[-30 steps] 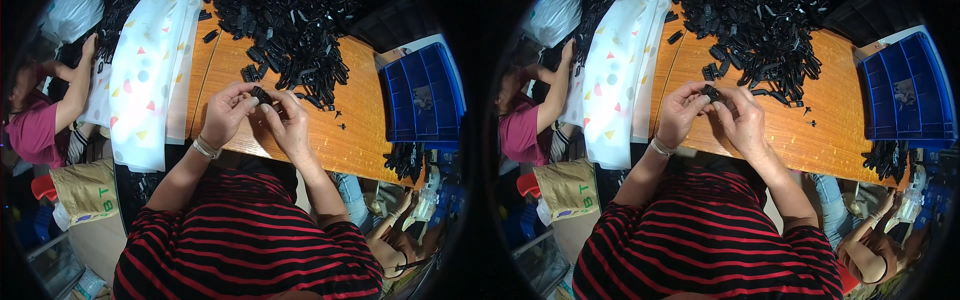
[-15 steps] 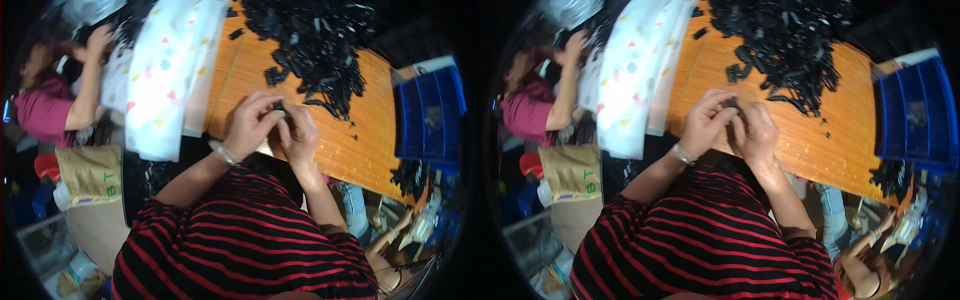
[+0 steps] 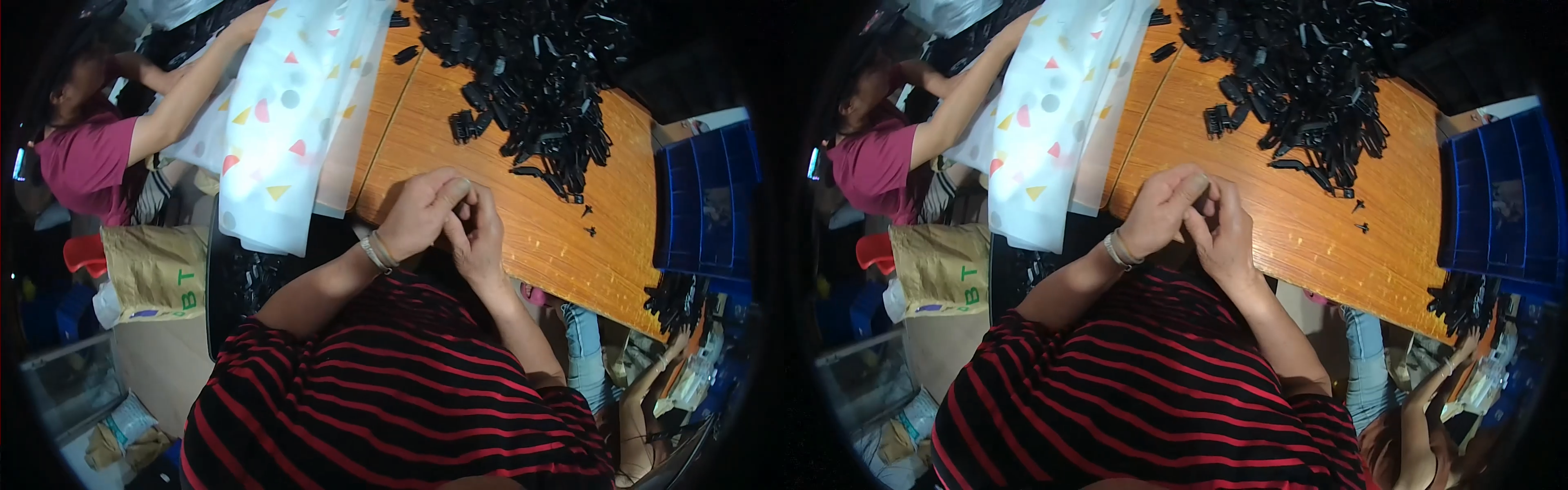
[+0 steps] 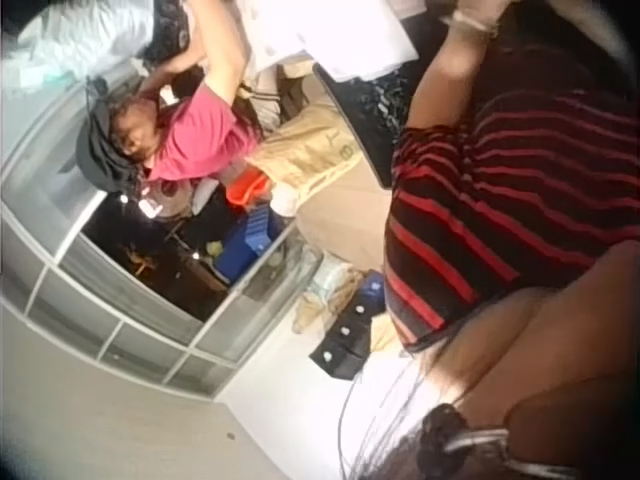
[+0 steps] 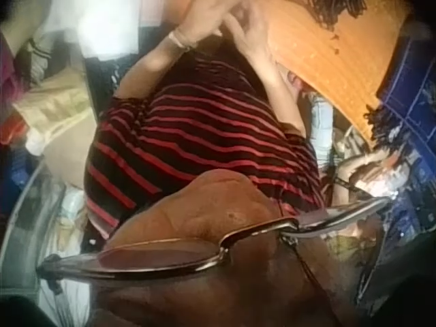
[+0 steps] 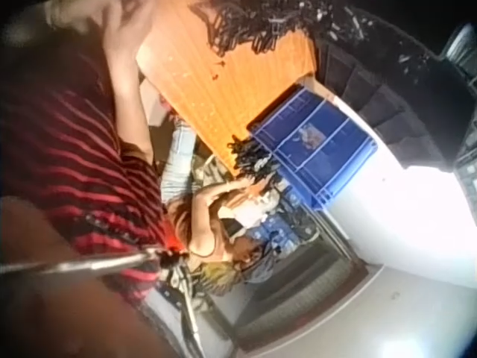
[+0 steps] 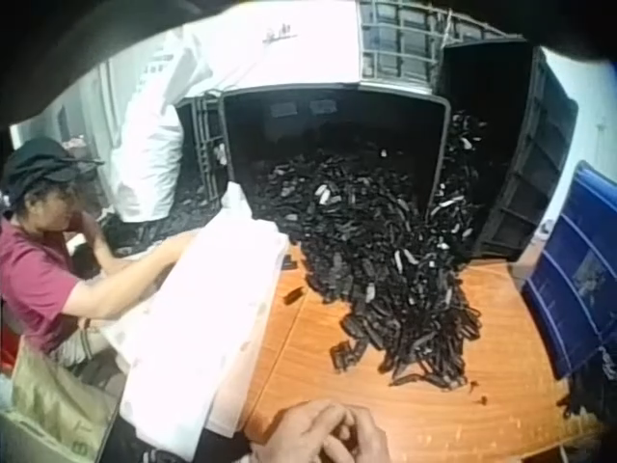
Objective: Assembling small black plastic components at a workbench.
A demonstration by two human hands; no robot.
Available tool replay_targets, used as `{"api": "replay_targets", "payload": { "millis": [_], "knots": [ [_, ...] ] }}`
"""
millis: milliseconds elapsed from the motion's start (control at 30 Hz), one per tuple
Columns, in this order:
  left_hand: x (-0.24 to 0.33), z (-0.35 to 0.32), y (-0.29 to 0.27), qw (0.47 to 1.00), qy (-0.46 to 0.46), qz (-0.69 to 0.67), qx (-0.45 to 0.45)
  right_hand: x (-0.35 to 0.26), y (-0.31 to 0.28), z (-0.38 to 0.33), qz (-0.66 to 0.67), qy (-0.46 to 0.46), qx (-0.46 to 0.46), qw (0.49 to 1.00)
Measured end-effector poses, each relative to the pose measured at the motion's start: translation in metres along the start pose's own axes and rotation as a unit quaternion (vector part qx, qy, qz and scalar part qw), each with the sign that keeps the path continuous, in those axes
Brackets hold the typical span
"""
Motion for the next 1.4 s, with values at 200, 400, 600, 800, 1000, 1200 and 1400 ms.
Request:
{"api": "replay_targets", "payload": {
  "millis": [200, 400, 600, 800, 1000, 1200, 1400],
  "knots": [
    [0.004, 0.035, -0.041, 0.997, -0.052, -0.018, 0.049, 0.015, -0.057, 0.021, -0.155, 0.017, -0.043, 0.987],
    [0.028, 0.075, -0.049, 0.860, -0.010, 0.481, 0.168, 0.023, -0.103, 0.036, -0.416, 0.086, 0.029, 0.905],
    [0.024, 0.084, -0.041, 0.813, -0.047, 0.567, 0.122, 0.029, -0.088, 0.034, -0.334, 0.057, -0.034, 0.940],
    [0.027, 0.073, -0.039, 0.794, -0.012, 0.594, 0.124, 0.028, -0.085, 0.028, -0.270, 0.068, -0.039, 0.960],
    [0.013, 0.066, -0.052, 0.858, 0.014, 0.501, 0.117, 0.035, -0.068, 0.034, -0.068, 0.158, -0.058, 0.983],
    [0.008, 0.047, -0.031, 0.997, -0.041, 0.008, 0.057, 0.019, -0.060, 0.055, -0.176, 0.078, 0.034, 0.981],
    [0.008, 0.039, -0.029, 0.997, -0.002, -0.055, 0.060, -0.008, -0.039, 0.046, -0.192, -0.050, 0.046, 0.979]
  ]
}}
Point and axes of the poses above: each hand's wrist, its own z-axis towards the middle knuckle, its own y-axis out of the palm, x = y × z, the point moved 6 cm from there along z, towards the middle knuckle, and after that the axes turned 9 degrees about -x, right-handed, at the moved point
